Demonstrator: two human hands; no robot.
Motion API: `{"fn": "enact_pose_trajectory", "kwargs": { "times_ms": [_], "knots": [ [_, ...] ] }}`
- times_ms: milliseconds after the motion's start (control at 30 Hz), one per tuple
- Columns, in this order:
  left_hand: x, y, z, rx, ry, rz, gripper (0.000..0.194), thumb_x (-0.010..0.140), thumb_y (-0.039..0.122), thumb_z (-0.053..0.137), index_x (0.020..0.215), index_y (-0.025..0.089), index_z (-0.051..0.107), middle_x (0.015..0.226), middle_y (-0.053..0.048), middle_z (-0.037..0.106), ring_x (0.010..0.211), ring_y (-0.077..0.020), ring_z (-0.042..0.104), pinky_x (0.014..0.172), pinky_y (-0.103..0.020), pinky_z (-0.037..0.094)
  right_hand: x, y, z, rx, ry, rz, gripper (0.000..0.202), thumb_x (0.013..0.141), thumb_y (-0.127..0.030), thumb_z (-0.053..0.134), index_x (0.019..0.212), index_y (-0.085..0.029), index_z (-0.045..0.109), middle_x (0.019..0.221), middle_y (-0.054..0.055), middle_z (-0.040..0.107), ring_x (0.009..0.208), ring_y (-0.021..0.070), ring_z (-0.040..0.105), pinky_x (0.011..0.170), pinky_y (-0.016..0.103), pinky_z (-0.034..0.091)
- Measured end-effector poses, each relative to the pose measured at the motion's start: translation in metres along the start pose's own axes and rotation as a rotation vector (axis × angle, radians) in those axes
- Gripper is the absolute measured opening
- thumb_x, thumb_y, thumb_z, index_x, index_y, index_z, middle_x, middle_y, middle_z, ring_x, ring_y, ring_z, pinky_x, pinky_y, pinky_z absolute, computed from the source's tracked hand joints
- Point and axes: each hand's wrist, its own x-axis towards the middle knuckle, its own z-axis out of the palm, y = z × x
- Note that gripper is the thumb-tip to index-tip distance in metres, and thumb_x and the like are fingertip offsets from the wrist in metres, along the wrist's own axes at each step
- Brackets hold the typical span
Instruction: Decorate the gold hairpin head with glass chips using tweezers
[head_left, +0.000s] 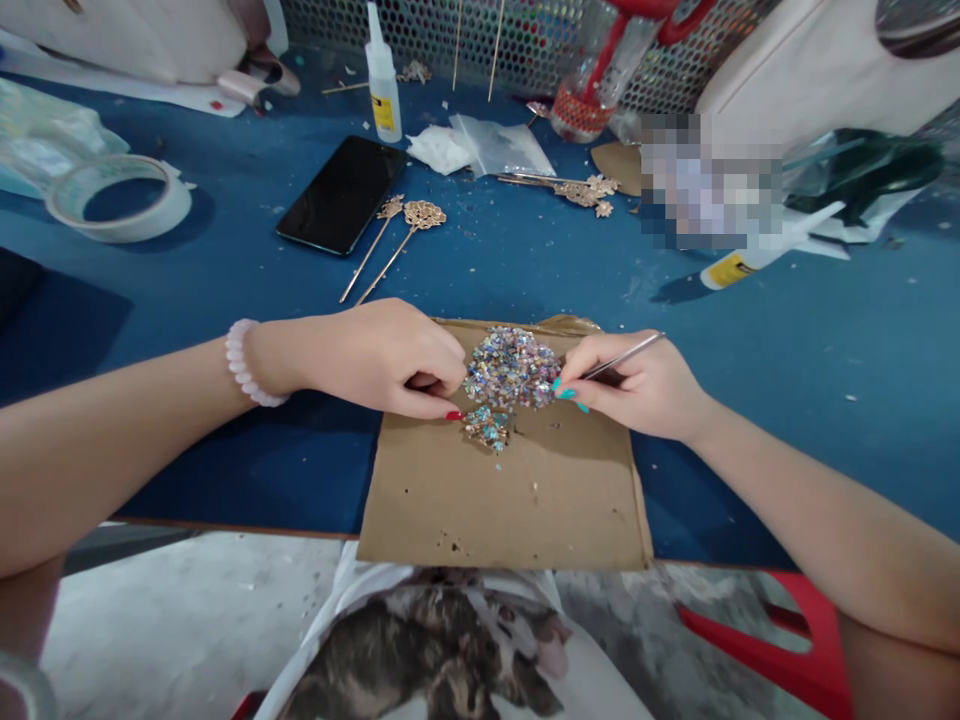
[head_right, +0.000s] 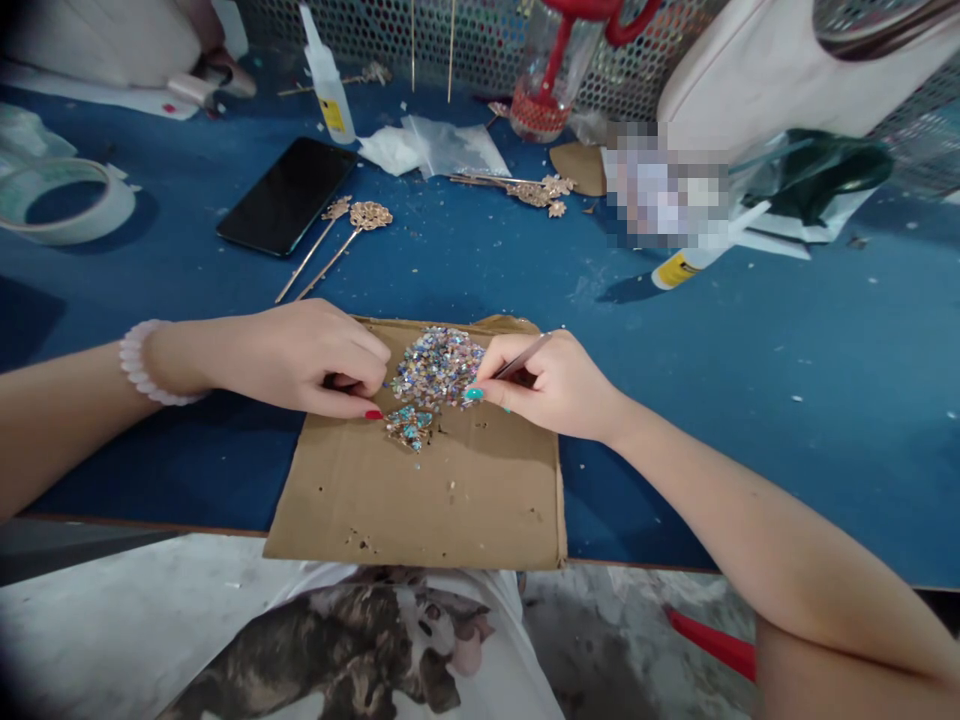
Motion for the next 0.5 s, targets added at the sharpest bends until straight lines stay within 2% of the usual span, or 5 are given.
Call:
{"fn": "enact_pose_trajectory", "kwargs": {
  "times_ms": [500],
  "knots": [
    [-0.0004, -0.0006, -0.0003, 0.004, -0.003, -0.007, 0.034, 0.097, 0.034, 0.057, 0.068, 0.020, 0.050, 0.066, 0.006, 0.054, 0.058, -0.0077, 0.046, 0.056, -0.025, 0.029, 0.0007, -0.0017, 0.0040, -0.006, 0.003, 0.023, 0.018, 0.092, -0.029, 0.070, 0.078, -0.018, 0.068, 0.065, -0.004, 0.067, 0.050, 0.0056, 0.057, 0.048, 0.019, 0.041]
  ]
}}
